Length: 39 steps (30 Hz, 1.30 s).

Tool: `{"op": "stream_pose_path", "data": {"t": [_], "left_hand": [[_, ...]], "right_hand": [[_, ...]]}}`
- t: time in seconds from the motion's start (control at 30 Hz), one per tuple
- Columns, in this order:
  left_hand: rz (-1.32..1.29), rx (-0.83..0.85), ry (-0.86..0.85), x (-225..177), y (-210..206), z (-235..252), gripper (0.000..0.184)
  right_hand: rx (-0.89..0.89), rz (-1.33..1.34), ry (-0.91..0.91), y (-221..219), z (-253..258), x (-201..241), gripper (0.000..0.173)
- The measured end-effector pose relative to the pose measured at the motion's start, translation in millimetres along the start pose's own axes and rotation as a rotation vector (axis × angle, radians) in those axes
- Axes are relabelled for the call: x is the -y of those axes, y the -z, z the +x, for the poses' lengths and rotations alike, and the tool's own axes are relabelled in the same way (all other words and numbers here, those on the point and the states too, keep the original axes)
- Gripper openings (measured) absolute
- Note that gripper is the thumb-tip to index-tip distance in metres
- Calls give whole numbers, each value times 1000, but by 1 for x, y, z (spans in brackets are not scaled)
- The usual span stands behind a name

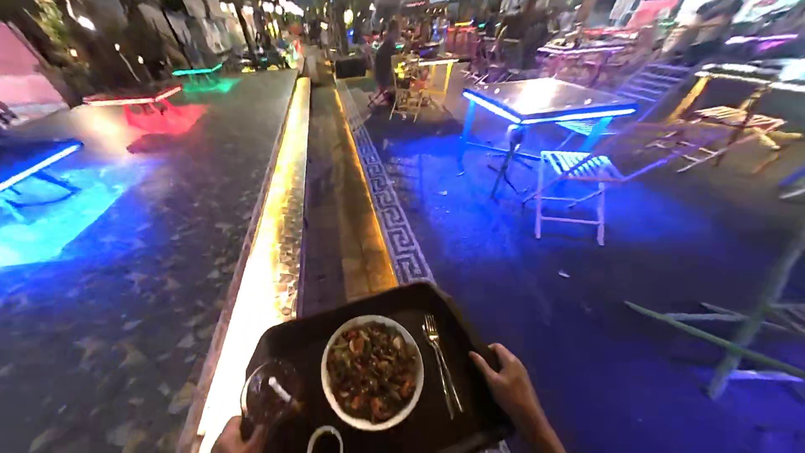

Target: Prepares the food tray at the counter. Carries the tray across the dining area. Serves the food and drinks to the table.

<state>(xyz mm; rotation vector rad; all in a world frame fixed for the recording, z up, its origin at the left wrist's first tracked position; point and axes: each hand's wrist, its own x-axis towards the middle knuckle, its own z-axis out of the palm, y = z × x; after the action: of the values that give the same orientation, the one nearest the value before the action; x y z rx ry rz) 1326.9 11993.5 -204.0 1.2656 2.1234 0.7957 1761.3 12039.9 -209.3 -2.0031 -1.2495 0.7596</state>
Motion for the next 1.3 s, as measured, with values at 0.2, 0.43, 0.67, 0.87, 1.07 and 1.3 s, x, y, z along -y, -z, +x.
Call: {"op": "stream_pose_path", "data": {"t": [0.2,0.43,0.67,0.87,1.07,1.3], "left_hand": [[-40,-56,20,-79,-71,270,27],[-43,-53,-7,-213,-111,565,28],[-72,-106,-24,-326,-192,863,29],[-200,-169,0,-449,-249,1096,44],[-171,-154,19,-554,-294,1336,39],[-233,-144,-35,-652,-364,1648,41]], "right_hand": [[-27,-21,63,-90,251,85,32],[-10,-19,5,-155,527,214,34],[-13,-1,12,-242,831,309,33],[10,15,51,-292,1106,419,32],[39,-11,73,-343,1362,533,29],[-33,19,108,-445,1647,631,29]]}}
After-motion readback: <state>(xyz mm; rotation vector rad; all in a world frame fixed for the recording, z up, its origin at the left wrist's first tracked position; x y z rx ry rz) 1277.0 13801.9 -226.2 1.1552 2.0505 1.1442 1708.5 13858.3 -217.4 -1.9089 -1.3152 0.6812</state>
